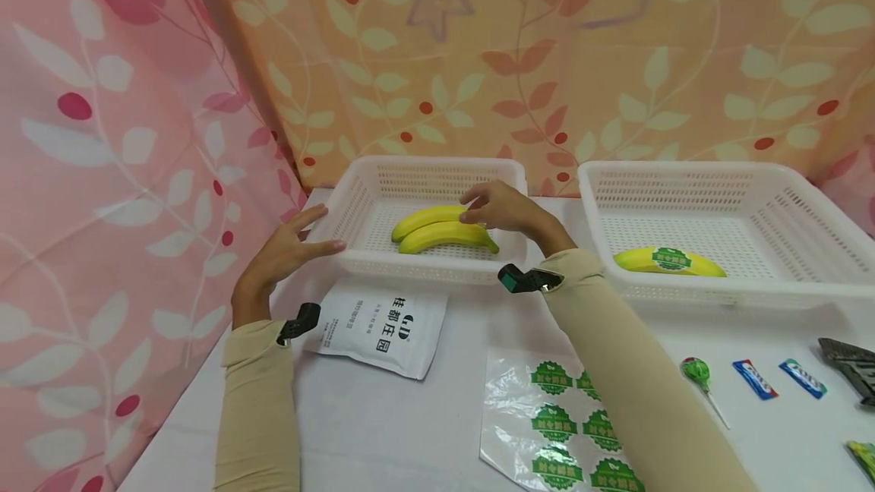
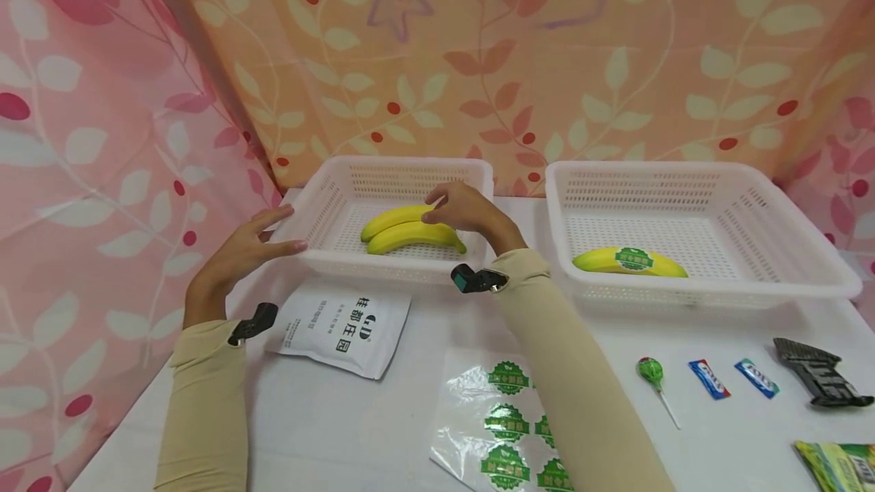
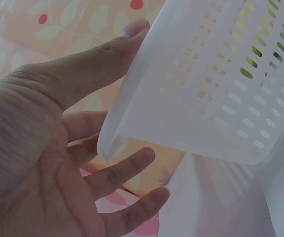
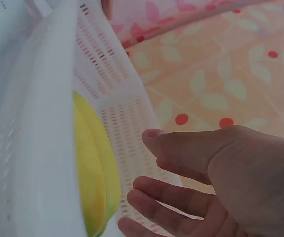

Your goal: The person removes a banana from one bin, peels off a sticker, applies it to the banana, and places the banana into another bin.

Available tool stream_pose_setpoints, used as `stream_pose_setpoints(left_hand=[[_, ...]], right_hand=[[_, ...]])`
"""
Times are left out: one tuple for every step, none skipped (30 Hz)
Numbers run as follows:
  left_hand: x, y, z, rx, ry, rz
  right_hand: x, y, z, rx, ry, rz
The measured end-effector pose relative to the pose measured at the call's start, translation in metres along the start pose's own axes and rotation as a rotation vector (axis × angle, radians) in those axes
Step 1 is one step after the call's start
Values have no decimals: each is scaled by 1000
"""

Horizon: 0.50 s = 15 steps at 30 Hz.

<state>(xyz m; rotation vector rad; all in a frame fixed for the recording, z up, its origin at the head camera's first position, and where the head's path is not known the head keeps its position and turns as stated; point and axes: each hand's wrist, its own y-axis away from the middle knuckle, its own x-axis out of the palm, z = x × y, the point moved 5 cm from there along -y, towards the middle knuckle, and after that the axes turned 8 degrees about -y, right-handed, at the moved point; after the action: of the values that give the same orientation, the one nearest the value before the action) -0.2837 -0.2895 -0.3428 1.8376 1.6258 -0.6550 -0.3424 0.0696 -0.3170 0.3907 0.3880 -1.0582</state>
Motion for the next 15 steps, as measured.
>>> stream_pose_setpoints(left_hand=[[0, 0, 0, 2, 1, -1], [0, 0, 0, 3, 3, -1], [0, 1, 0, 5, 4, -2], [-1, 1, 0, 5, 5, -3], [-1, 1, 0, 7, 6, -3], [-1, 1, 0, 8, 9, -4], [0, 1, 0, 6, 8, -6], [0, 1, 0, 4, 7, -9], [0, 1, 1, 1, 6, -11], [0, 0, 1, -3, 6, -13], [0, 0, 1, -5, 6, -14], [0, 0, 1, -9, 5, -14], [0, 0, 2, -11, 4, -14], [0, 0, 2, -13, 3, -13], [0, 0, 2, -15, 2, -12]], right_hand=[[1, -4, -1, 12, -16, -4], [2, -7, -2, 22, -29, -6], [4, -9, -2, 34, -39, -7], [5, -12, -3, 48, -47, -6], [6, -14, -3, 64, -47, -4], [8, -15, -3, 83, -44, -2], [9, -16, -4, 101, -37, 2], [11, -17, -4, 116, -30, 7], [12, -17, -4, 135, -23, 9], [13, -17, -4, 152, -19, 12], [14, -17, -5, 168, -10, 12], [15, -17, -5, 181, -6, 11], [16, -17, -6, 190, -4, 10], [17, -17, -6, 196, -6, 8], [18, -17, -6, 200, -4, 7]])
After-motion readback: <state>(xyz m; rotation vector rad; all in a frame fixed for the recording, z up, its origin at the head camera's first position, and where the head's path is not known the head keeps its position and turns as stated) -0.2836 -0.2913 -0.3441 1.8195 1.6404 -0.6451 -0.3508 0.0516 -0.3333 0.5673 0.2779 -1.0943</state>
